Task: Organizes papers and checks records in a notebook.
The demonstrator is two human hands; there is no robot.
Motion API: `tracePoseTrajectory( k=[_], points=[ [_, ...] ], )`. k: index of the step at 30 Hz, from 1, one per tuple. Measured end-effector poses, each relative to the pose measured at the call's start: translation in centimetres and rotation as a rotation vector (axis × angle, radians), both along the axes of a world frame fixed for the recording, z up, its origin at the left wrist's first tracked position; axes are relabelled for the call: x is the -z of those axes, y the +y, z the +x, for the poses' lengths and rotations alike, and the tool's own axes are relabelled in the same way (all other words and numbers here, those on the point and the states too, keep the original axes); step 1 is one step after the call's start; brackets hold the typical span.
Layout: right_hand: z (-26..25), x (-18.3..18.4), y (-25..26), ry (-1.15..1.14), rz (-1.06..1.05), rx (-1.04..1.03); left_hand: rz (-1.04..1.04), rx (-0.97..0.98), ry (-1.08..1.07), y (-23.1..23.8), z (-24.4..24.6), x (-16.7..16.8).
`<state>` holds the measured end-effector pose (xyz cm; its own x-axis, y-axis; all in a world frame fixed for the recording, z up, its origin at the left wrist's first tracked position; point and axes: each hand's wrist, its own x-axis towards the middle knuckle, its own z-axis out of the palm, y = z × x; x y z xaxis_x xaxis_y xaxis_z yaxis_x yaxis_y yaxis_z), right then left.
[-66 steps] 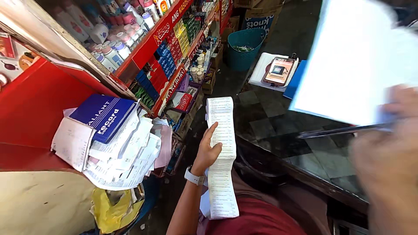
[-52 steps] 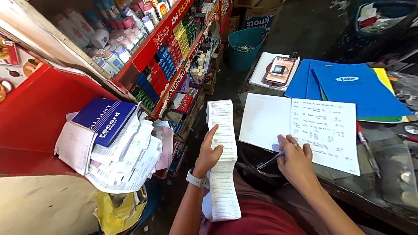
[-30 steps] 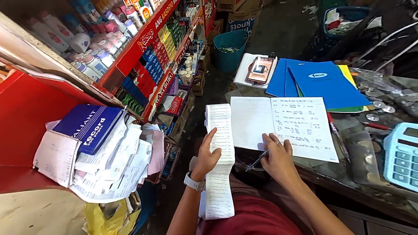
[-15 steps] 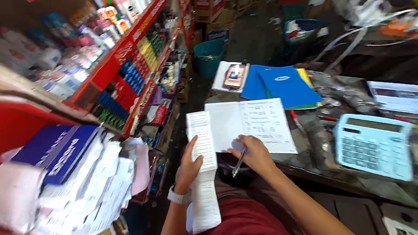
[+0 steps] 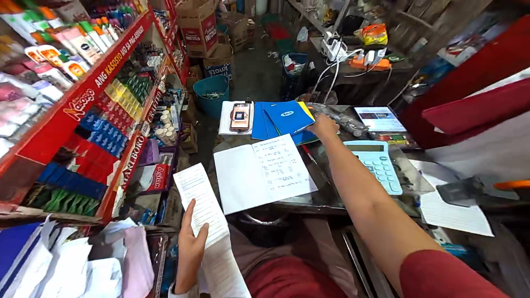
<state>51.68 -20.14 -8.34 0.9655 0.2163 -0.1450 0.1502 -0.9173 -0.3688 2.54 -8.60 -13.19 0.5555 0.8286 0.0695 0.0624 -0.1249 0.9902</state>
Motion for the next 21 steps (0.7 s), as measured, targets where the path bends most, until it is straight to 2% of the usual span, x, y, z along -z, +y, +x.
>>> tracePoseTrajectory(
  k=[6,10,14,18,21],
  points=[
    [0.5,-0.8,-0.7,-0.031,0.255,0.087,-0.017,-0.004,0.012,-0.1,0.2,-0.4],
    [0.8,-0.5,-1.4,0.089,0.393,0.088,-0.017,0.003,0.015,-0.2,0.4,-0.3],
    [0.4,-0.2,-0.7,0.260,0.419,0.111,-0.031,0.016,-0.010,-0.2,0.3,0.1],
    [-0.7,0.3,0.4,0.295,0.385,0.035,-0.042,0.021,-0.019,0.0,0.2,0.3],
    [-1.3,0.8,1.0,0.268,0.256,-0.063,-0.021,0.024,-0.018,0.0,0.2,0.3]
  ],
)
